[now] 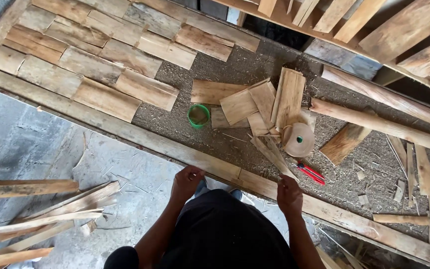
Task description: The recorder is assembling and attaching thin wooden strips to a frame using a utility knife and adhesive.
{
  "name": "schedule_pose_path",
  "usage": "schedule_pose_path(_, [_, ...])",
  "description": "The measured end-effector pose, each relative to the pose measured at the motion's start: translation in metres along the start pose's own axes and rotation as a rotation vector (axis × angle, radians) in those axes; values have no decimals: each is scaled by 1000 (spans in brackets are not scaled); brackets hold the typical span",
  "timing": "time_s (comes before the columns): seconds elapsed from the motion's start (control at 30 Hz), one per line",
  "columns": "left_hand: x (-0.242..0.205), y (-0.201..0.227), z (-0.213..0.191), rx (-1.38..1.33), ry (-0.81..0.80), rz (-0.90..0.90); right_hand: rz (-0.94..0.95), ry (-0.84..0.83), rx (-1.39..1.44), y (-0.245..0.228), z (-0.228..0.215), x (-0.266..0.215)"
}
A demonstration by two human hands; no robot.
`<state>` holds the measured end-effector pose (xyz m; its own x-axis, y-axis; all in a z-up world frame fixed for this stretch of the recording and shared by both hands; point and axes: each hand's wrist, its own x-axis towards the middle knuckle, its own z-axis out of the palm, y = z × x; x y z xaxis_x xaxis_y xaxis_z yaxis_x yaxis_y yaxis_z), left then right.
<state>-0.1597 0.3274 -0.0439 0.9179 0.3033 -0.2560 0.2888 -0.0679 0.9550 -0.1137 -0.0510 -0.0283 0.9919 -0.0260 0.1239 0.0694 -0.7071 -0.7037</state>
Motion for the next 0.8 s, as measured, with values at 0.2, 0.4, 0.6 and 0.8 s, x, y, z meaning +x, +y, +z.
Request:
schedule_pose_path(0.2, [-16, 23, 19, 46, 45, 20, -20, -62, 83, 2, -1, -4])
schedule_pose_path(0.4, [0, 10, 31, 39, 135, 32, -66, -102, 2, 27, 1, -17])
schedule_pose_path(0.6, [34, 47, 14, -62, 261, 132, -110, -168, 11, -12, -14, -2])
schedule_pose_path(0.8, [133, 121, -39, 81, 362, 318, 81, -361, -76, -64, 4, 19])
